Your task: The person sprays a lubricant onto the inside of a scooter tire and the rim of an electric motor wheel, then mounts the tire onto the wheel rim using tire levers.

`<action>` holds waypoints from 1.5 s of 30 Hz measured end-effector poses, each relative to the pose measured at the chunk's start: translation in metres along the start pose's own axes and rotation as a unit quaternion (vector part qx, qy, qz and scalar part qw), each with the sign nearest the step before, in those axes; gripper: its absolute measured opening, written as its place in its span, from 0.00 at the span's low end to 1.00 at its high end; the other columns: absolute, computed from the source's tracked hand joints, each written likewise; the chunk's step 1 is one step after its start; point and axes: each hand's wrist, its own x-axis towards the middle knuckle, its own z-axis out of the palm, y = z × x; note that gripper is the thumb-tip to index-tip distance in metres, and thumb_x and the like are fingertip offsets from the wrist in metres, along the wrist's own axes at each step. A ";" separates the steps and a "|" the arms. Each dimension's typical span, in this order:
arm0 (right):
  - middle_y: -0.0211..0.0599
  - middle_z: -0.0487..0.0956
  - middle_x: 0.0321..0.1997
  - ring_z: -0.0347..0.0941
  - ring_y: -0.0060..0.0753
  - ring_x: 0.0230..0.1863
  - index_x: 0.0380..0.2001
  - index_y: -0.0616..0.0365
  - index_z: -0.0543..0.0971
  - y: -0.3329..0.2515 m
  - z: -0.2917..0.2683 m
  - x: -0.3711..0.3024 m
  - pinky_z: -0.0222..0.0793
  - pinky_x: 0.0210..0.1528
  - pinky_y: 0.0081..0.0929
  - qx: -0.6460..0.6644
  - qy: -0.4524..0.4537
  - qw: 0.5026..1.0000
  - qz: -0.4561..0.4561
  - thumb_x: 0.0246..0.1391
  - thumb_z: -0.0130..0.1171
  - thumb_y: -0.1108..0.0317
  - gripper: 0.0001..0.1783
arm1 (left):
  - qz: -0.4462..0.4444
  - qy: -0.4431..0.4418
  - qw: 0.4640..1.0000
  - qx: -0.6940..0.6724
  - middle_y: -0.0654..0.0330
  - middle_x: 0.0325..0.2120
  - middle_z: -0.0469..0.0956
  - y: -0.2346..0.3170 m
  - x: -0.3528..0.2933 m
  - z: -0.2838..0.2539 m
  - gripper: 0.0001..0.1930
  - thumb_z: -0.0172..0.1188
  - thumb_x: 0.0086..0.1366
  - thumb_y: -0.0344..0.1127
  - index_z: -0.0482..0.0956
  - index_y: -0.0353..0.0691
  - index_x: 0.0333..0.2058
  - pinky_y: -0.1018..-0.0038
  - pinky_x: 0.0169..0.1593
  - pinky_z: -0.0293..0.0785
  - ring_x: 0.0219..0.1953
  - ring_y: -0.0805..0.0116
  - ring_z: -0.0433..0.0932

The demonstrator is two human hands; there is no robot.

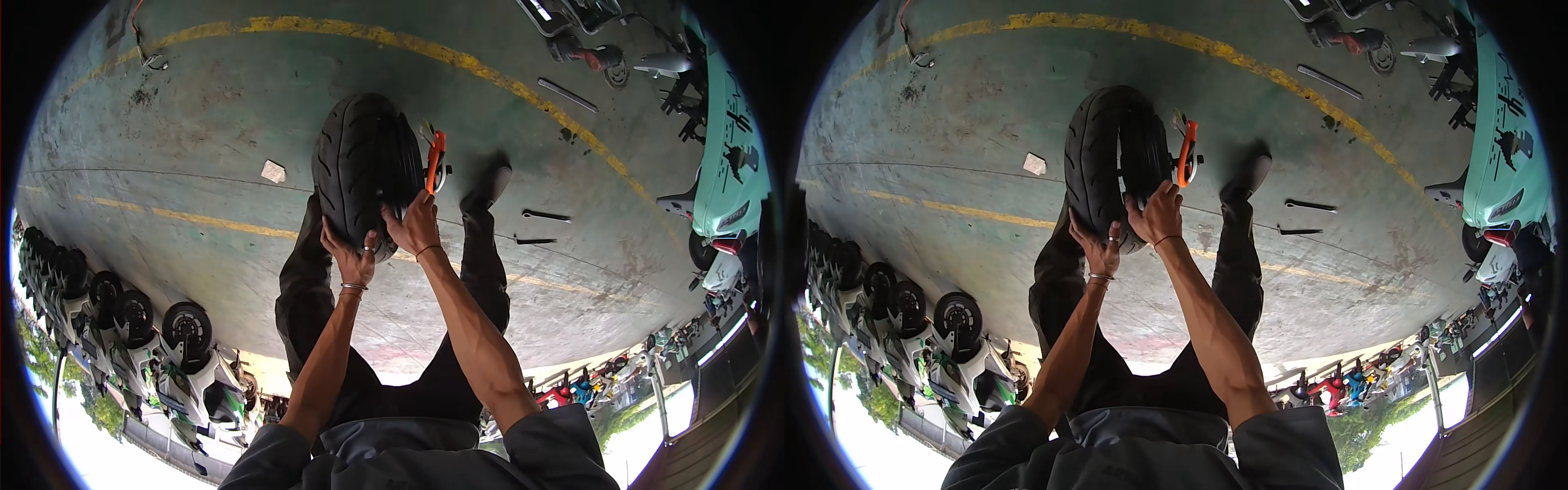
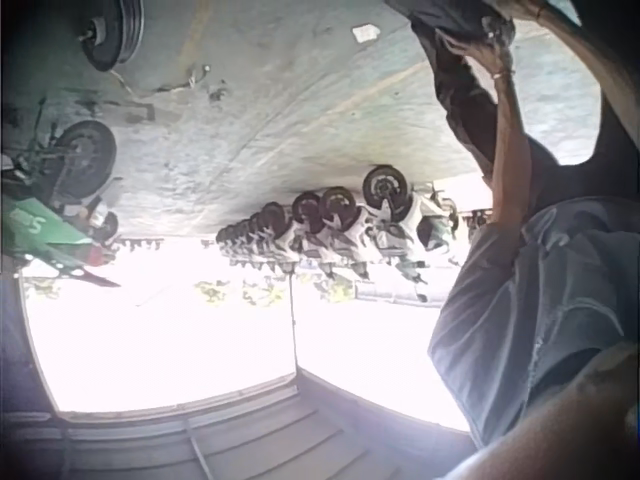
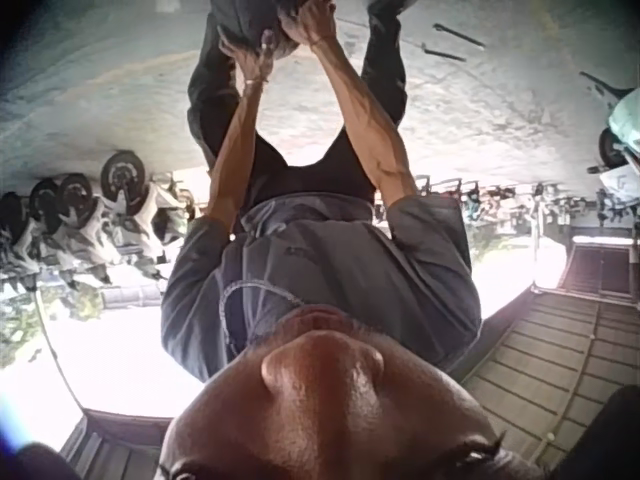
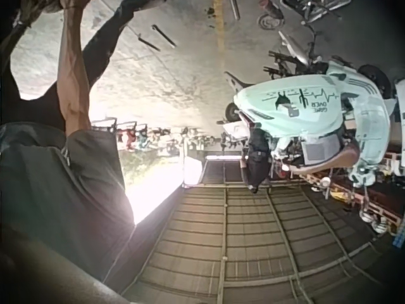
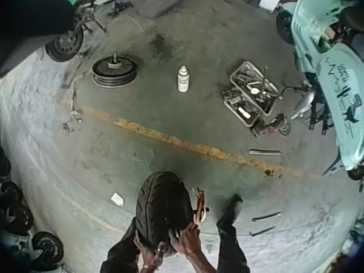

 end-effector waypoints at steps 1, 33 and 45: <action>0.67 0.69 0.44 0.71 0.67 0.45 0.47 0.74 0.59 0.001 -0.003 0.003 0.72 0.45 0.48 0.025 -0.013 0.999 -0.016 0.49 0.66 0.52 0.39 | 0.001 -0.003 1.000 0.000 0.35 0.59 0.48 -0.006 -0.003 -0.001 0.56 0.65 0.56 0.57 0.38 0.32 0.67 0.55 0.65 0.49 0.62 0.40 0.52; 0.52 0.54 0.70 0.52 0.65 0.67 0.61 0.40 0.70 -0.103 0.102 0.073 0.51 0.59 0.67 0.187 0.170 0.959 0.130 0.65 0.38 0.48 0.26 | -0.238 -0.146 0.924 0.262 0.38 0.48 0.73 0.033 0.234 -0.035 0.52 0.36 0.58 0.79 0.74 0.26 0.50 0.65 0.58 0.62 0.55 0.50 0.70; 0.59 0.56 0.68 0.53 0.62 0.69 0.65 0.62 0.61 -0.055 0.078 -0.035 0.50 0.68 0.46 0.314 0.088 0.945 -0.011 0.62 0.50 0.49 0.36 | -0.231 -0.107 0.963 -0.084 0.43 0.62 0.62 0.003 0.084 -0.057 0.43 0.28 0.70 0.65 0.46 0.28 0.67 0.73 0.67 0.54 0.64 0.59 0.62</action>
